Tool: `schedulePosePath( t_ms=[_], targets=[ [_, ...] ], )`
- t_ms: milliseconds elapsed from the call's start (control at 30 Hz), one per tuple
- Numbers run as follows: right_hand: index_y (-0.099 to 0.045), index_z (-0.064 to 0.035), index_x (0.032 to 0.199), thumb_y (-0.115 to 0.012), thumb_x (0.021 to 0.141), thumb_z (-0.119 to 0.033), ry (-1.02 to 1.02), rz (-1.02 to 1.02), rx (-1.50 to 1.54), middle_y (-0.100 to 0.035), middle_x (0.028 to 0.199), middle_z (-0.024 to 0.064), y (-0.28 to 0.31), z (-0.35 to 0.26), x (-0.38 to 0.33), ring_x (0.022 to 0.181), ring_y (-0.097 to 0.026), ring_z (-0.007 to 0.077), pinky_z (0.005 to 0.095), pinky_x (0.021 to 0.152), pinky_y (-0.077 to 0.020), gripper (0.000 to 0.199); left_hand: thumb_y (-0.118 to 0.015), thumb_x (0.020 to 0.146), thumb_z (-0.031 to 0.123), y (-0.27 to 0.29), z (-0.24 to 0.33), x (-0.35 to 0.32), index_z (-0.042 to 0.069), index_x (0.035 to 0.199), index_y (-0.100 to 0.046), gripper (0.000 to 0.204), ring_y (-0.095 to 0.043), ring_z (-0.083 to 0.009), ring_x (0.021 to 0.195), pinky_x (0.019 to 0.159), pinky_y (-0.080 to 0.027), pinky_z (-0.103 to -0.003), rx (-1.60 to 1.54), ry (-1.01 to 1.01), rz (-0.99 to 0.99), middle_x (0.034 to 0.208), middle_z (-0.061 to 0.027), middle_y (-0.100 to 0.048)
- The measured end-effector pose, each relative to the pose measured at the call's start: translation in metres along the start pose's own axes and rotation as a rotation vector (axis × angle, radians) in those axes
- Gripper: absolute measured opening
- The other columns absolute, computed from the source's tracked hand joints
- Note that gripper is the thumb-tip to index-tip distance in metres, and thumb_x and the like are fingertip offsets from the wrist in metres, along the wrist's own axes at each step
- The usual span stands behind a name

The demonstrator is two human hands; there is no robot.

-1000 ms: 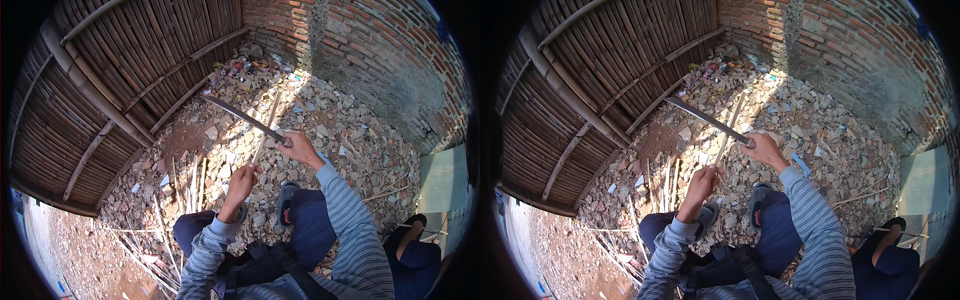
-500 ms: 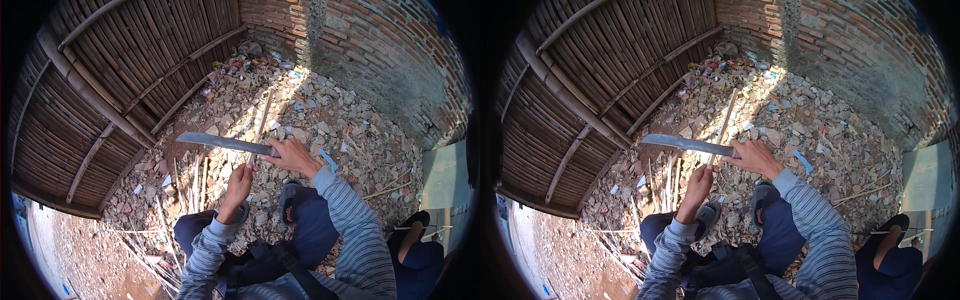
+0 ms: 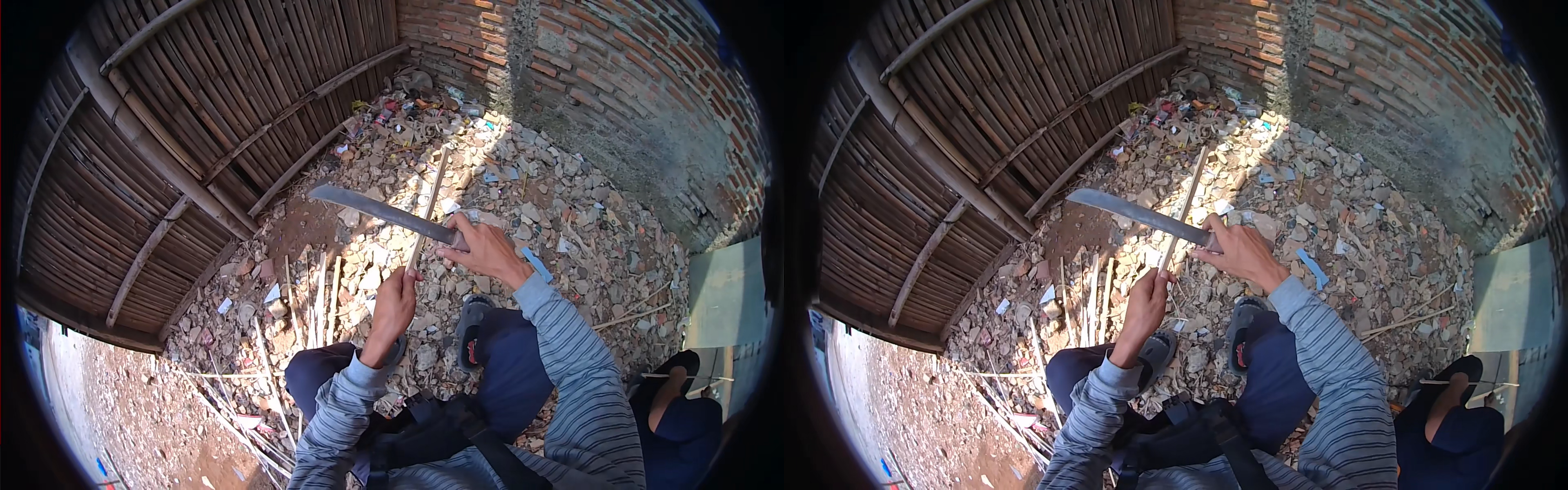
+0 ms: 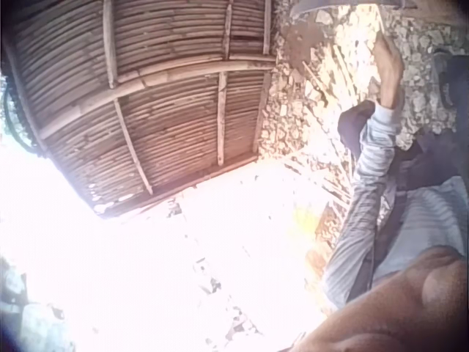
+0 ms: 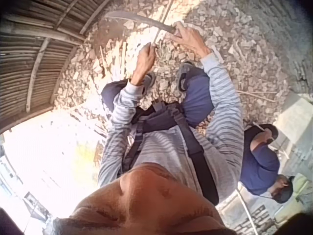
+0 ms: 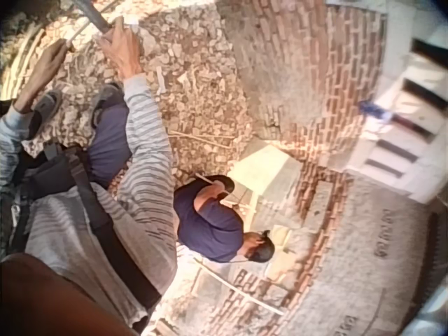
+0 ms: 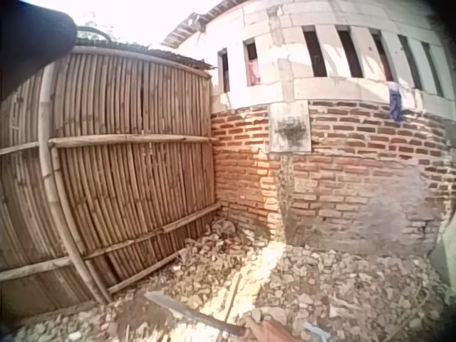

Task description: The person whittles and shaves bamboo sticks using a machete, peeling and splitting the wood with their hands and the blade.

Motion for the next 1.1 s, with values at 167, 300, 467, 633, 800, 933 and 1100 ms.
schedulePosePath(
  t_ms=[167, 300, 467, 633, 800, 933, 1100],
  targets=[
    [-0.046, -0.0083, 0.128, -0.080, 0.089, -0.042, 0.023, -0.015, 0.072, -0.071, 0.074, 0.0136, 0.001, 0.013, -0.001, 0.068, -0.072, 0.0392, 0.0507, 0.064, -0.0549, 0.062, -0.046, 0.115, 0.025, -0.005, -0.013, 0.002, 0.002, 0.102, -0.068, 0.034, -0.039, -0.0060, 0.060, 0.055, -0.033, -0.029, -0.090, -0.033, 0.005, 0.066, 0.0055, -0.043],
    [-0.063, -0.0054, 0.113, -0.080, 0.088, -0.044, 0.067, 0.158, -0.106, -0.071, 0.074, 0.0172, 0.000, 0.027, -0.001, 0.071, -0.072, 0.0391, 0.0507, 0.066, -0.0550, 0.049, -0.046, 0.115, 0.025, -0.006, -0.011, 0.002, 0.002, 0.102, -0.068, 0.034, -0.040, -0.0059, 0.061, 0.056, -0.034, -0.028, -0.100, -0.044, 0.001, 0.067, 0.0051, -0.044],
    [-0.073, -0.0039, 0.092, -0.078, 0.089, -0.048, 0.080, 0.112, -0.209, -0.070, 0.071, 0.0202, 0.003, 0.022, -0.003, 0.070, -0.072, 0.0406, 0.0502, 0.068, -0.0564, 0.045, -0.047, 0.114, 0.024, -0.006, -0.011, 0.002, 0.001, 0.102, -0.068, 0.033, -0.040, -0.0060, 0.062, 0.056, -0.033, -0.029, -0.147, 0.000, -0.017, 0.068, 0.0050, -0.044],
    [-0.074, -0.0047, 0.096, -0.080, 0.085, -0.043, 0.114, 0.068, -0.090, -0.071, 0.072, 0.0216, -0.018, 0.003, -0.007, 0.070, -0.073, 0.0409, 0.0514, 0.070, -0.0582, 0.040, -0.047, 0.114, 0.023, -0.003, -0.006, 0.004, 0.001, 0.101, -0.067, 0.033, -0.040, -0.0069, 0.060, 0.054, -0.033, -0.030, -0.117, -0.006, -0.013, 0.065, 0.0045, -0.044],
    [-0.075, -0.0063, 0.092, -0.078, 0.084, -0.037, 0.066, 0.092, -0.057, -0.072, 0.072, 0.0206, -0.037, 0.002, 0.001, 0.069, -0.072, 0.0412, 0.0517, 0.070, -0.0584, 0.032, -0.048, 0.112, 0.018, -0.004, 0.003, -0.001, -0.001, 0.100, -0.065, 0.029, -0.050, -0.0193, 0.050, 0.050, -0.037, -0.038, 0.070, -0.125, 0.074, 0.056, -0.0078, -0.051],
    [-0.076, -0.0053, 0.084, -0.074, 0.085, -0.032, -0.191, 0.127, 0.098, -0.072, 0.073, 0.0206, -0.030, 0.018, 0.011, 0.069, -0.072, 0.0432, 0.0525, 0.069, -0.0576, 0.027, -0.050, 0.111, 0.019, -0.010, 0.003, -0.006, -0.001, 0.101, -0.058, 0.024, -0.068, -0.0437, 0.059, 0.053, -0.052, -0.055, 0.373, -0.192, 0.166, 0.067, -0.0254, -0.066],
    [-0.078, -0.0037, 0.086, -0.074, 0.082, -0.032, -0.030, 0.125, 0.093, -0.071, 0.073, 0.0226, -0.036, 0.006, 0.004, 0.072, -0.072, 0.0432, 0.0520, 0.073, -0.0581, 0.029, -0.052, 0.110, 0.022, -0.011, 0.001, -0.009, 0.003, 0.100, -0.052, 0.021, -0.067, -0.0424, 0.054, 0.048, -0.052, -0.054, 0.582, -0.190, 0.201, 0.062, -0.0223, -0.065]
  ],
)
Point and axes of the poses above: each hand's wrist, its own x-axis towards the middle knuckle, its own y-axis out of the back of the hand, z = x × y, the point moved 1 cm from there along x, towards the middle knuckle
